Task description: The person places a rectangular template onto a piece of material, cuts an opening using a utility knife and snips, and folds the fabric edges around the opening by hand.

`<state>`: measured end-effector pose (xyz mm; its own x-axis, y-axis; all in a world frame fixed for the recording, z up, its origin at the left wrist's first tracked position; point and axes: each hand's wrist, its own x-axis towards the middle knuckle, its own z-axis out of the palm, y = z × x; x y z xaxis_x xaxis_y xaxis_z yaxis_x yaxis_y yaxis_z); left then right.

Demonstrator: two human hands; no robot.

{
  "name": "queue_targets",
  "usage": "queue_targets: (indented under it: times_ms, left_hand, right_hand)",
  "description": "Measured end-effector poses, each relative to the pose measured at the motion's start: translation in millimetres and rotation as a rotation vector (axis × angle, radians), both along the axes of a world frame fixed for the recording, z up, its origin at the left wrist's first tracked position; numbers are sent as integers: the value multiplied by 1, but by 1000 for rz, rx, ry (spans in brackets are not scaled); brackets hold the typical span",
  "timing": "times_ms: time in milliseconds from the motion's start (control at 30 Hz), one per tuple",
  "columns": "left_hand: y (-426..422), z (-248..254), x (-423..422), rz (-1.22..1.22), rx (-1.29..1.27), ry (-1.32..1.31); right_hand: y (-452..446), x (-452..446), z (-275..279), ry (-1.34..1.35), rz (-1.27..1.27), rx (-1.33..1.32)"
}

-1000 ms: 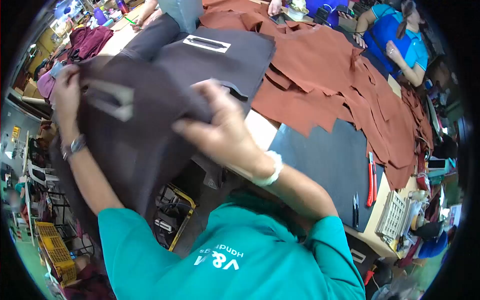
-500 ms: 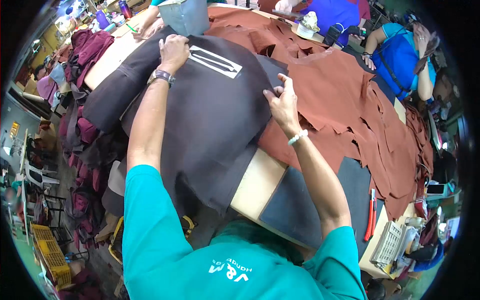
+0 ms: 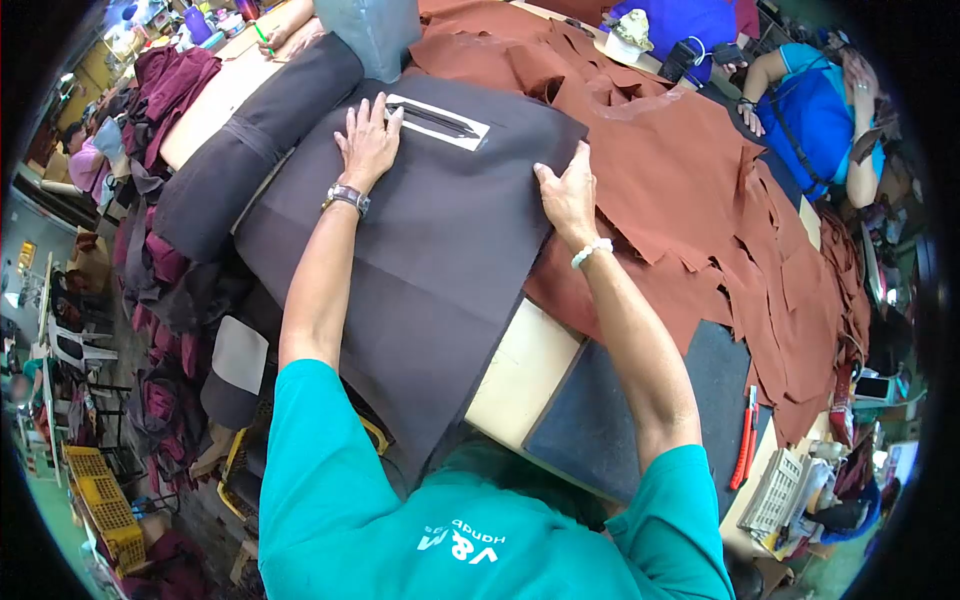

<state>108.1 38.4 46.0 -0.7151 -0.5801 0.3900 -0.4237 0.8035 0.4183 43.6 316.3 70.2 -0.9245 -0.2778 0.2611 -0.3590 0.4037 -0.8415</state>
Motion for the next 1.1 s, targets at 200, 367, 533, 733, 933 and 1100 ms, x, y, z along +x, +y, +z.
queue_targets:
  times_ms: [200, 367, 533, 733, 933, 1100]
  left_hand:
    - [-3, -1, 3, -8, -62, 2]
    - [19, 8, -13, -6, -312, 84]
    - [60, 4, -29, -125, -237, -62]
    - [48, -4, -43, -164, -268, -219]
    - [67, 23, -37, -104, -120, -344]
    - [65, 23, -41, -69, -88, -372]
  right_hand:
    - [2, 8, -1, -18, 43, -58]
    - [6, 8, 1, -53, 25, -219]
    - [50, 15, -8, -248, 217, -113]
    - [63, 80, 3, 165, 447, 360]
    - [43, 103, 13, 460, 418, 489]
    - [40, 90, -11, 490, 350, 571]
